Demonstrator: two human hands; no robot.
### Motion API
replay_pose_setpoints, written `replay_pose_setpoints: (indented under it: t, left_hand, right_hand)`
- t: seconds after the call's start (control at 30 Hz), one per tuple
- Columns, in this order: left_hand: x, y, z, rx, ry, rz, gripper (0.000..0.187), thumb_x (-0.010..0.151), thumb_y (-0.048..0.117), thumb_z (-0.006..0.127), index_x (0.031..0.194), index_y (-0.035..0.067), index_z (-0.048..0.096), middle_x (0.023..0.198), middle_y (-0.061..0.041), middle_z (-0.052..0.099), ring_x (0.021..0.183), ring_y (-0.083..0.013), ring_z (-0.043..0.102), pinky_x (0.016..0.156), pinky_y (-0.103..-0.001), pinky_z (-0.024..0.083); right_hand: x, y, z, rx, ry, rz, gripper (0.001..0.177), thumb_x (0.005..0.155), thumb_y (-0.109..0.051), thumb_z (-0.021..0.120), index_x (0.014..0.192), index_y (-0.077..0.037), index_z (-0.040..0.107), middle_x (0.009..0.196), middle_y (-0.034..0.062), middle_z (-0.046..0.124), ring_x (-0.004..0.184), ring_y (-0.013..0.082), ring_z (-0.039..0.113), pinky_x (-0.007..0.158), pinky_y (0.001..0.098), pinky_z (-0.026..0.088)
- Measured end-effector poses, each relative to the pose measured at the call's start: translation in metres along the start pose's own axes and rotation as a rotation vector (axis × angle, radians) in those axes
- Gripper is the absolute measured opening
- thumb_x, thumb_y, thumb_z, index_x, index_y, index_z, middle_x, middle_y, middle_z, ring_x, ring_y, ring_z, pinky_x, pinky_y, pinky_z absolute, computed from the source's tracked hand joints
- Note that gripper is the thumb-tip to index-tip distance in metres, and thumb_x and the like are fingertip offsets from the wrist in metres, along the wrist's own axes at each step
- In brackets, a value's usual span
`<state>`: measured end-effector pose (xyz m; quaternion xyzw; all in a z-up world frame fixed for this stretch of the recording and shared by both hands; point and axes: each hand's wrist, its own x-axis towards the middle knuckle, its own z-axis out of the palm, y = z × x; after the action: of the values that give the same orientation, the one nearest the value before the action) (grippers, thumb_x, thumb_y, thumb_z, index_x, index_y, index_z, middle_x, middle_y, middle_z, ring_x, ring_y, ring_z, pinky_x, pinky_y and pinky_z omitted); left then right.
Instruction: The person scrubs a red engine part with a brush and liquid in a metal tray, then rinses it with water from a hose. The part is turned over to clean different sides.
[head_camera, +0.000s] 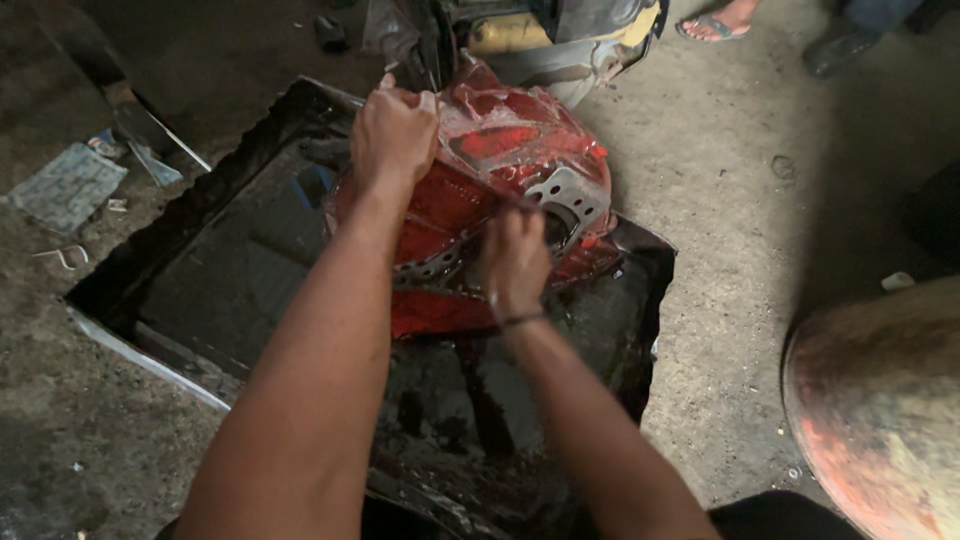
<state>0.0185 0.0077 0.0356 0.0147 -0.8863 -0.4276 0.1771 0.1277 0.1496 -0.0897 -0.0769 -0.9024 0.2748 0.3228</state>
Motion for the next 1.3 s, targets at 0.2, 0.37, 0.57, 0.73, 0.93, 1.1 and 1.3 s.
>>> replay_pose_setpoints:
  t: [0.2, 0.37, 0.57, 0.73, 0.93, 1.1, 1.3]
  left_hand:
    - [0.007, -0.004, 0.006, -0.022, -0.065, -0.062, 0.036, 0.088, 0.034, 0.059, 0.090, 0.006, 0.082, 0.144, -0.017, 0.054, 0.113, -0.0390, 0.067, 0.101, -0.042, 0.049]
    - [0.008, -0.021, 0.020, -0.028, -0.010, 0.003, 0.036, 0.090, 0.034, 0.059, 0.089, 0.005, 0.081, 0.127, -0.026, 0.064, 0.112, -0.0403, 0.069, 0.098, -0.045, 0.052]
    - [0.011, -0.011, 0.014, -0.018, 0.025, 0.044, 0.035, 0.088, 0.036, 0.062, 0.091, 0.006, 0.080, 0.113, -0.029, 0.069, 0.107, -0.0433, 0.067, 0.097, -0.048, 0.050]
    - [0.005, -0.005, 0.008, -0.012, -0.033, -0.055, 0.037, 0.090, 0.036, 0.060, 0.090, 0.006, 0.081, 0.114, -0.025, 0.071, 0.105, -0.0420, 0.069, 0.097, -0.046, 0.051]
    - [0.007, -0.005, 0.008, -0.014, -0.056, -0.084, 0.035, 0.090, 0.036, 0.061, 0.094, 0.007, 0.079, 0.111, -0.021, 0.074, 0.103, -0.0388, 0.071, 0.096, -0.045, 0.051]
    - [0.011, -0.007, 0.008, 0.022, 0.004, 0.087, 0.037, 0.093, 0.035, 0.064, 0.084, 0.006, 0.086, 0.134, -0.023, 0.058, 0.108, -0.0427, 0.069, 0.098, -0.045, 0.052]
    - [0.008, -0.007, 0.008, 0.007, -0.044, -0.064, 0.036, 0.090, 0.037, 0.061, 0.093, 0.007, 0.080, 0.106, -0.026, 0.072, 0.103, -0.0444, 0.068, 0.094, -0.049, 0.050]
  right_hand:
    - [-0.002, 0.006, -0.005, 0.056, -0.011, -0.050, 0.039, 0.096, -0.021, 0.069, 0.131, -0.007, 0.061, 0.122, 0.0210, 0.063, 0.093, 0.0415, 0.068, 0.075, 0.0486, 0.057]
    - [-0.008, 0.012, 0.011, 0.024, 0.075, -0.178, 0.032, 0.093, -0.017, 0.068, 0.123, -0.009, 0.062, 0.117, 0.0164, 0.067, 0.101, 0.0392, 0.068, 0.086, 0.0484, 0.057]
    - [-0.009, -0.010, -0.005, -0.008, -0.187, -0.236, 0.035, 0.086, -0.021, 0.073, 0.119, -0.011, 0.068, 0.103, 0.0178, 0.067, 0.088, 0.0397, 0.068, 0.074, 0.0505, 0.055]
    - [0.023, 0.015, -0.028, -0.093, -0.190, -0.143, 0.034, 0.088, -0.020, 0.072, 0.122, -0.014, 0.070, 0.100, 0.0177, 0.066, 0.081, 0.0380, 0.068, 0.069, 0.0516, 0.054]
    - [-0.003, 0.007, 0.004, -0.018, -0.145, -0.103, 0.033, 0.086, -0.022, 0.071, 0.116, -0.008, 0.068, 0.098, 0.0185, 0.068, 0.084, 0.0418, 0.067, 0.071, 0.0534, 0.054]
    - [0.003, 0.011, -0.007, -0.004, -0.283, -0.284, 0.031, 0.085, -0.020, 0.068, 0.115, -0.012, 0.071, 0.099, 0.0175, 0.068, 0.083, 0.0403, 0.068, 0.073, 0.0529, 0.056]
    - [0.006, 0.019, -0.018, 0.038, -0.095, -0.221, 0.038, 0.088, -0.018, 0.065, 0.124, -0.009, 0.067, 0.105, 0.0205, 0.068, 0.084, 0.0411, 0.068, 0.071, 0.0512, 0.056]
